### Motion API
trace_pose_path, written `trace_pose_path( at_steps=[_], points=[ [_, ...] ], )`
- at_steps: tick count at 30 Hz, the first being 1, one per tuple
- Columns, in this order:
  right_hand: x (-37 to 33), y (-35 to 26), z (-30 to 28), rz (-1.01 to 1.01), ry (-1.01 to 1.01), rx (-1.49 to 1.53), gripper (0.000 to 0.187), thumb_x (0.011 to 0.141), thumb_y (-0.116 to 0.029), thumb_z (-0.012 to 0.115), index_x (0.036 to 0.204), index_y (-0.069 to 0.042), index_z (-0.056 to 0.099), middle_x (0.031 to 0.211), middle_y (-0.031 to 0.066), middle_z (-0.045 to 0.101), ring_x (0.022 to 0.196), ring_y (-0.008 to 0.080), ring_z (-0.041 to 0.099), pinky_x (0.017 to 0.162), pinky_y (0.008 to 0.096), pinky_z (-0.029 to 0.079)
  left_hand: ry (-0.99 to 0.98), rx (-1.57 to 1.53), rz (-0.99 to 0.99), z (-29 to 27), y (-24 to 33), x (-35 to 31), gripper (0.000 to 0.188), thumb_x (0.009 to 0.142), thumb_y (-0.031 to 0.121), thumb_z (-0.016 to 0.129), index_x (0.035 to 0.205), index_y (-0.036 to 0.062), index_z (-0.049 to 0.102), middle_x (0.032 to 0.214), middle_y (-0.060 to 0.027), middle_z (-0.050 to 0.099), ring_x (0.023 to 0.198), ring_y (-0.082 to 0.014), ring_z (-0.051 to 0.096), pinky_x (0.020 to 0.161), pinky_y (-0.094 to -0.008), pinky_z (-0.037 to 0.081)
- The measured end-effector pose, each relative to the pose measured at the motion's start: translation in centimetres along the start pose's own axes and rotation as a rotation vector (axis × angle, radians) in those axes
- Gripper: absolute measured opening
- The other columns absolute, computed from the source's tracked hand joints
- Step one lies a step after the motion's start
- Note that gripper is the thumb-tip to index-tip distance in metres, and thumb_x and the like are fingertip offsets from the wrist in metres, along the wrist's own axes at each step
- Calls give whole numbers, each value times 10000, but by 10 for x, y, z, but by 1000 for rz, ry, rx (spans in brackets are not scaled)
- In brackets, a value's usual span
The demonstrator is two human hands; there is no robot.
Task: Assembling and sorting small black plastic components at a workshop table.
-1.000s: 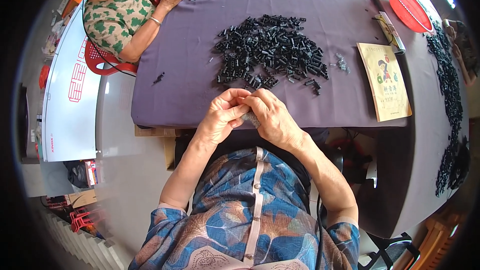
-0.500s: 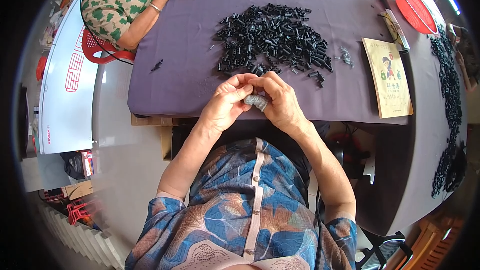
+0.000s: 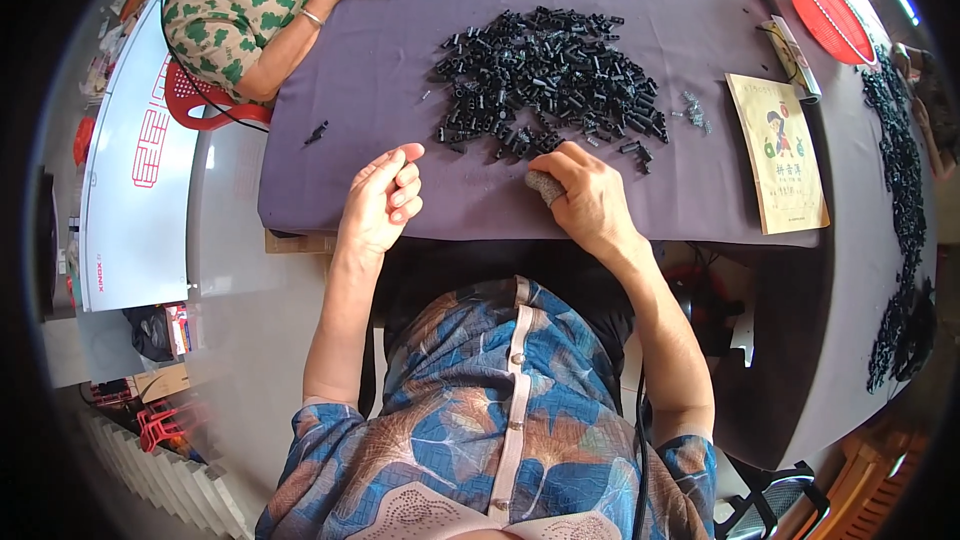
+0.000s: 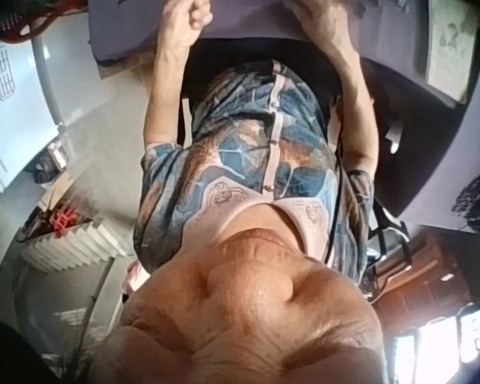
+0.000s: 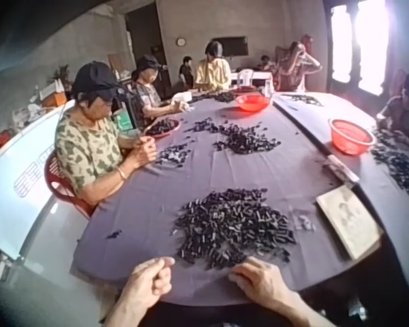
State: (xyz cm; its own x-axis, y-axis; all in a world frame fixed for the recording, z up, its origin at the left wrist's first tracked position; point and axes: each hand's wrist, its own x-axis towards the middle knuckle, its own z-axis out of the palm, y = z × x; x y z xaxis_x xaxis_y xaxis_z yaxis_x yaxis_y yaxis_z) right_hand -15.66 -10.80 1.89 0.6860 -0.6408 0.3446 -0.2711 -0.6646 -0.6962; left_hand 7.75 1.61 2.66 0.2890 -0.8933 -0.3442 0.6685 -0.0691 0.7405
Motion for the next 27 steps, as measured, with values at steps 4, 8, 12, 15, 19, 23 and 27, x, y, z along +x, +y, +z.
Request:
trace_pose_path(
  at_steps=[4, 8, 12, 15, 19, 23, 27],
  points=[
    [-3, -2, 10, -92, 2, -120, 326, 607, 41, 601, 913, -63, 641, 831, 86, 583, 792, 298, 600, 680, 376, 503, 73, 197, 51, 5, -4, 3, 265, 947, 259, 561, 923, 2, 620, 627, 15, 488, 443, -34, 404, 353, -173, 300],
    [-3, -4, 12, -133, 9, -172, 344, 592, 30, 615, 920, -70, 631, 842, 74, 577, 799, 277, 600, 684, 370, 503, 78, 450, 179, 22, -9, 8, 234, 957, 194, 535, 988, -23, 620, 688, -27, 572, 474, -53, 466, 370, -184, 341],
    [-3, -6, 13, -143, 18, -201, 341, 594, 29, 618, 918, -76, 628, 847, 70, 573, 793, 274, 597, 677, 369, 502, 101, 639, 340, 16, -10, 16, 207, 958, 104, 475, 1054, -16, 613, 717, -14, 575, 563, -41, 468, 483, -167, 371],
    [-3, -6, 14, -153, 23, -212, 330, 598, 28, 619, 910, -78, 628, 843, 69, 569, 790, 270, 597, 671, 364, 502, 126, 823, 416, 3, -12, 17, 199, 948, 112, 484, 1045, -3, 613, 715, -16, 569, 569, -62, 462, 521, -209, 385],
    [-4, -4, 12, -154, 28, -222, 319, 606, 25, 615, 907, -78, 625, 836, 66, 561, 782, 262, 592, 670, 361, 501, 160, 1156, 532, 16, -12, 12, 176, 936, 136, 513, 999, 16, 625, 714, -50, 581, 590, -95, 504, 558, -267, 427],
    [-3, -4, 14, -169, 25, -247, 307, 615, 8, 616, 909, -79, 622, 832, 66, 549, 768, 258, 582, 670, 358, 497, 131, 1287, 762, 21, -18, 19, 89, 856, 81, 602, 924, 33, 630, 766, -91, 629, 613, -206, 596, 579, -315, 472],
    [-5, -5, 13, -148, 43, -241, 301, 620, -4, 618, 911, -81, 623, 836, 66, 548, 763, 256, 579, 670, 356, 495, 133, 1447, 709, 34, -21, 21, 81, 822, 76, 636, 898, 51, 623, 835, -81, 635, 649, -230, 623, 587, -333, 497]
  ],
)
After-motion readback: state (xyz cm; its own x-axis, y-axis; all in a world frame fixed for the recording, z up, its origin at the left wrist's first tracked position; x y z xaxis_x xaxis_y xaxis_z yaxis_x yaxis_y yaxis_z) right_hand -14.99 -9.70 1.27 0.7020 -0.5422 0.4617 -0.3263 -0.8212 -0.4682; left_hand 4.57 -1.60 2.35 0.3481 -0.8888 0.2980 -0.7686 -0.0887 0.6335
